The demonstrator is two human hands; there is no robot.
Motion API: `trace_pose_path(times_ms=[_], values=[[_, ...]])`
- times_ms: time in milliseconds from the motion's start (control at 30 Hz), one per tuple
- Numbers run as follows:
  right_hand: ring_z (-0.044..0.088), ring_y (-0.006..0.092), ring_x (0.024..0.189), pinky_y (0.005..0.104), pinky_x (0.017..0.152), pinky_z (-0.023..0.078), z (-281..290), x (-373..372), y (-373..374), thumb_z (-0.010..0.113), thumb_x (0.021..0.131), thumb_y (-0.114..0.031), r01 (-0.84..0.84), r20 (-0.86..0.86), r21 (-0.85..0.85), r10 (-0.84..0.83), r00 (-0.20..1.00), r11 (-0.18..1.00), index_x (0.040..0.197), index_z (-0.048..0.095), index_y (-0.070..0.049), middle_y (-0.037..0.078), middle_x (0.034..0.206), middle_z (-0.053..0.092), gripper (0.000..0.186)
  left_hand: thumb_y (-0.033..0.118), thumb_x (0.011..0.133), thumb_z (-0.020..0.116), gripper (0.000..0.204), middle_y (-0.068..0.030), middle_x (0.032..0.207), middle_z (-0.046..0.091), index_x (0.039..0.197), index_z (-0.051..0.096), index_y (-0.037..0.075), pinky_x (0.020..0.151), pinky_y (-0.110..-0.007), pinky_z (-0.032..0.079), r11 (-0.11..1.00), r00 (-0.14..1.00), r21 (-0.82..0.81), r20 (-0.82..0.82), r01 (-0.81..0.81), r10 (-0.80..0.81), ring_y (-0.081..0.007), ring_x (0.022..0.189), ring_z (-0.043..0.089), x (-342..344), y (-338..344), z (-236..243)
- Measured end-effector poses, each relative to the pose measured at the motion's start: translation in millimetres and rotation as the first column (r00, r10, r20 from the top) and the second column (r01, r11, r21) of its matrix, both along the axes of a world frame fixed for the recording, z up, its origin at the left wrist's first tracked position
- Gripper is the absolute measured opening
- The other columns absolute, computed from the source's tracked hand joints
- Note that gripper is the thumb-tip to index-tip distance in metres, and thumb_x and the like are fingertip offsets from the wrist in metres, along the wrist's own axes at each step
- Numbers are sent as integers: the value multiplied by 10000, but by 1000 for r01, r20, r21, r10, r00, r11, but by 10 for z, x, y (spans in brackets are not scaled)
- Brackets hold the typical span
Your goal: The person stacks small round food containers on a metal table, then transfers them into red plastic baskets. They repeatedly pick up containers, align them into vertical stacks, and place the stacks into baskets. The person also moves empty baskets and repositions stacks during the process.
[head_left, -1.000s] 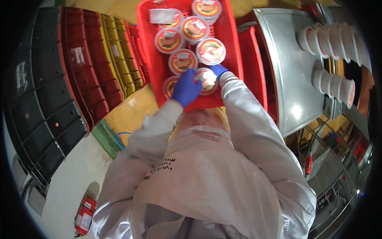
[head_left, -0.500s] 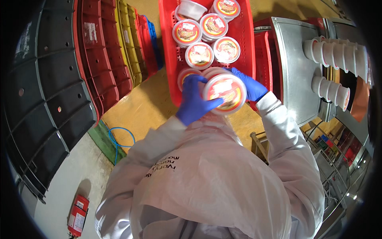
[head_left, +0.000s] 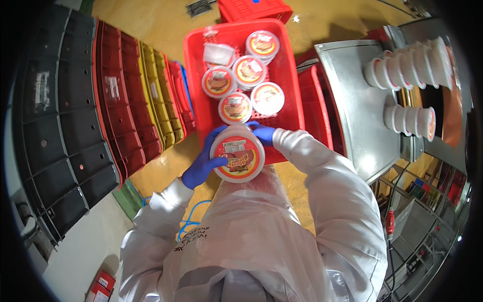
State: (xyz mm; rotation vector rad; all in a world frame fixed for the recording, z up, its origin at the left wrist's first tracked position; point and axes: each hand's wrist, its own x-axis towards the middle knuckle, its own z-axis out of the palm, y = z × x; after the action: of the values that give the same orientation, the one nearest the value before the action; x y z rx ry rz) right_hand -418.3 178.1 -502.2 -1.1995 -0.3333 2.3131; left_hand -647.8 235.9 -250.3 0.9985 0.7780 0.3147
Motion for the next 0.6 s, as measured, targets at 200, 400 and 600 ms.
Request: trace_pose_path(times_ms=[200, 400, 600], values=[[543, 255, 1158, 464, 865, 551, 2380, 1077, -235, 608, 857, -139, 310, -107, -46, -313, 944, 950, 1375, 340, -130, 96, 1303, 470, 584, 174, 879, 546, 519, -143, 1292, 535, 1341, 416, -24, 1050, -371, 387, 957, 995, -279, 80, 86, -66, -221, 1203, 515, 1106, 434, 1674], [600, 269, 1072, 426, 882, 550, 3060, 2513, -106, 510, 920, -186, 647, -102, 202, -641, 761, 736, 1251, 492, -71, 115, 1206, 567, 351, 310, 845, 572, 471, -97, 1169, 621, 1231, 535, 43, 954, -358, 442, 950, 944, -6, 107, 314, -311, -190, 1083, 579, 2988, 960, 2196], [590, 411, 942, 476, 815, 556, 2429, 3349, -5, 597, 802, -174, 781, -165, 87, -764, 624, 619, 1128, 508, -77, 244, 1128, 504, 351, 483, 783, 578, 474, 11, 1102, 588, 1152, 547, 188, 743, -352, 401, 952, 957, 98, -34, 290, -288, -117, 956, 511, 4079, 1133, 2180]])
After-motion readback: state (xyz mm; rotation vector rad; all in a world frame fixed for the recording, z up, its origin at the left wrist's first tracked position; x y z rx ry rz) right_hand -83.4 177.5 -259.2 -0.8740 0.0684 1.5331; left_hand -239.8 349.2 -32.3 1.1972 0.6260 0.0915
